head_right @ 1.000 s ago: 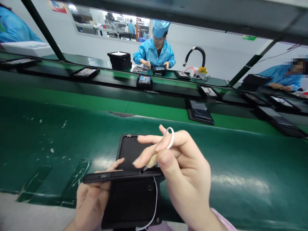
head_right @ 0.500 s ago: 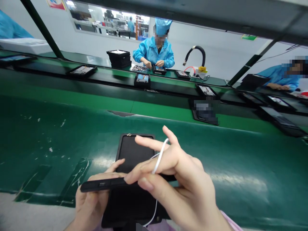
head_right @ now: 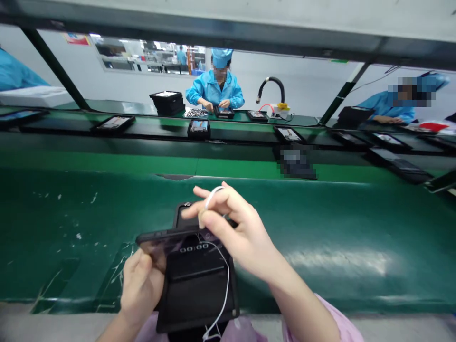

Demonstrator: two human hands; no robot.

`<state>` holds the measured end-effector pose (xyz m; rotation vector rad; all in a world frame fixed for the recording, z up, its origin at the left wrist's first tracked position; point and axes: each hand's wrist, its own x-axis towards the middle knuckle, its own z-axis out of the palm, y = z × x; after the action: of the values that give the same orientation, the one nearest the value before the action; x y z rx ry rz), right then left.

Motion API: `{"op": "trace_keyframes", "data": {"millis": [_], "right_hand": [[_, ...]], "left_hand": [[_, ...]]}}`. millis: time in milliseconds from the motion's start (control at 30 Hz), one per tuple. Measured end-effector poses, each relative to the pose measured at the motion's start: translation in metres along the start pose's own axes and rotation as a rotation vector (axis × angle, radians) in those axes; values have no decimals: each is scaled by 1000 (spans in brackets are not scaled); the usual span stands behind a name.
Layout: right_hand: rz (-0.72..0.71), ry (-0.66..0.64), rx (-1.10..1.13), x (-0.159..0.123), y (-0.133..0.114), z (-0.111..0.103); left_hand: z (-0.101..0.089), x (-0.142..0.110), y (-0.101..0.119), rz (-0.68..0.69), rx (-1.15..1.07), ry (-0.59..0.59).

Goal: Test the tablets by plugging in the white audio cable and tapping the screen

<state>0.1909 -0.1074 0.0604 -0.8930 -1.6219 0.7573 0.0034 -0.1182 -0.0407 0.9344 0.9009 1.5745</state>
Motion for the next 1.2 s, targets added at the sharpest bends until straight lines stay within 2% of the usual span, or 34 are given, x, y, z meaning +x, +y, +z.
{"op": "trace_keyframes", "data": {"millis": [67,133,267,367,467,533,633,767,833,933,1000,1067,1100,1133,1200], "right_hand": [[60,2,104,0,18,-9],[155,38,105,-7,37,-21],[372,64,-198,-40,62,-46],[416,36,-559,-67,60,-70],[371,186,-836,-81,45,-99],[371,287,-939,-83,36,-116],[429,240,-968,-80,35,-127],[499,34,-811,-87,45,-113],[525,-175,-647,-100,43,-98],[552,-546,-354,-128,31,-73],[594,-734,-223,-149,26,-54],[646,-823,-188,-168,28,-33],[654,-831,-185,-177,32,-23],[639,-816,-181,-186,37,-14],[545,-754,-147,-200,47,-1]], "left_hand": [[9,9,5,-18,-85,-10],[18,17,8,-67,-109,-30],[30,29,12,-197,-128,-2],[38,34,16,-346,-144,-41],[45,39,22,-576,-148,-48],[48,44,23,-685,-110,-13],[49,54,13,-727,-28,30],[43,66,-11,-715,51,39],[39,68,-18,-656,98,37],[32,66,-12,-456,168,77],[25,59,-2,-197,329,54],[14,47,5,73,605,-64],[9,40,6,157,749,-146],[3,32,5,178,869,-225],[-7,16,-1,68,995,-326]]}}
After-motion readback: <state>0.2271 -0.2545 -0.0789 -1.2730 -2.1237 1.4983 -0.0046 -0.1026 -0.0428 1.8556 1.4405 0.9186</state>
